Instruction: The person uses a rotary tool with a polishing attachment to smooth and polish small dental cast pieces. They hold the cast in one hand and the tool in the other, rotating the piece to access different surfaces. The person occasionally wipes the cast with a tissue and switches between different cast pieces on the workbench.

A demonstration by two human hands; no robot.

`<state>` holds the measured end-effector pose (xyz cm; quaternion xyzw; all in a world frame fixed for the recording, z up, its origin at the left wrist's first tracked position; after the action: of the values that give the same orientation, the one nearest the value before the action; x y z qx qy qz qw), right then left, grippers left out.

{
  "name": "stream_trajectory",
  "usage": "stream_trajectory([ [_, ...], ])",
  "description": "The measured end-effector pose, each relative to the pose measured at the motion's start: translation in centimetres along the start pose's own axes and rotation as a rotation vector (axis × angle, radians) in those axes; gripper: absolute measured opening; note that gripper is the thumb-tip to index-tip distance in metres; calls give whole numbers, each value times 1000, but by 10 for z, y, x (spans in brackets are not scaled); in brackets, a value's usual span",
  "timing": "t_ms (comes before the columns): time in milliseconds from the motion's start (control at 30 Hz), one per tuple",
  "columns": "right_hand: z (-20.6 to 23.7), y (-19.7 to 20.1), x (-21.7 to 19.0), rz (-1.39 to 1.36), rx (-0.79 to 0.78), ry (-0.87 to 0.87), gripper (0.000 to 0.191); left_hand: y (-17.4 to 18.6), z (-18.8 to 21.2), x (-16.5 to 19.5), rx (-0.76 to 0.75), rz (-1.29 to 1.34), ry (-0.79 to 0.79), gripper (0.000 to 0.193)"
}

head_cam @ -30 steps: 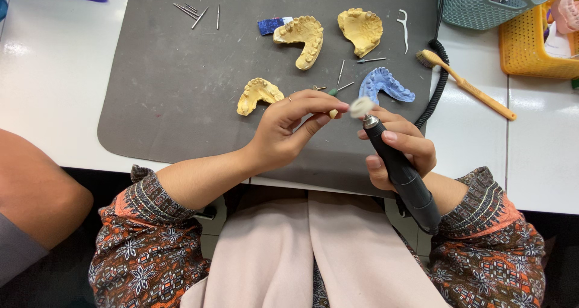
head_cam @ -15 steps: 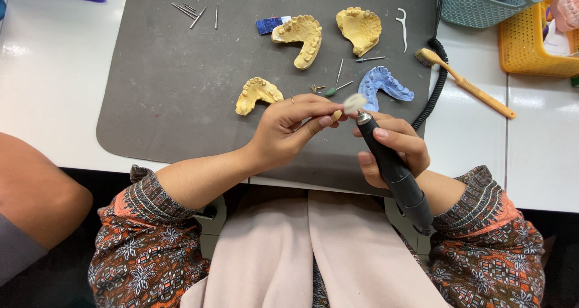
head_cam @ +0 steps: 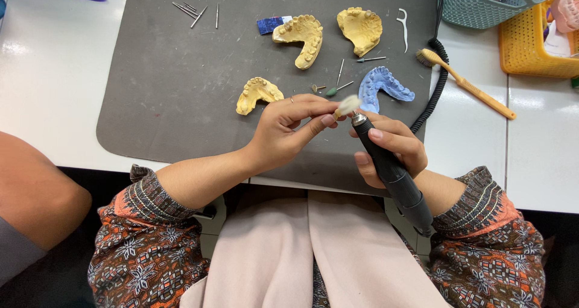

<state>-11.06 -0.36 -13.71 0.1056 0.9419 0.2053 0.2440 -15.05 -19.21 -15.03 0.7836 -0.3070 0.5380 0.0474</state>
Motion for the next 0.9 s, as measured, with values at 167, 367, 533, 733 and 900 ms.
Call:
stream_trajectory([
  [167, 3, 0, 1, -6, 11, 1, 39, -1, 1, 0, 8, 11, 16, 21],
  [367, 4, 1, 1, -13, 18, -23, 40, -3, 1, 0, 11, 27, 6, 21],
  [533, 3, 1, -1, -12, 11, -10, 40, -4, 2, 1, 14, -23, -2, 21],
  [733, 4, 1, -1, -26, 2, -24, 41, -5, 2, 2, 17, -26, -23, 20],
  [900, 2, 1, -2, 3, 12, -19, 41, -5, 2, 4, 21, -74, -41, 19],
])
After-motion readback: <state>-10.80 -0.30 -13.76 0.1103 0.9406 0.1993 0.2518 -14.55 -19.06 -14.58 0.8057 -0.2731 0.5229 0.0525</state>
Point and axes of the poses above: each hand's wrist, its own z-axis away from the middle knuckle, its own y-axis out of the back of the hand, x = y × z, the point moved 6 cm from there along -z, towards the middle knuckle, and after that the axes turned 14 degrees about z, right-handed, at the moved point
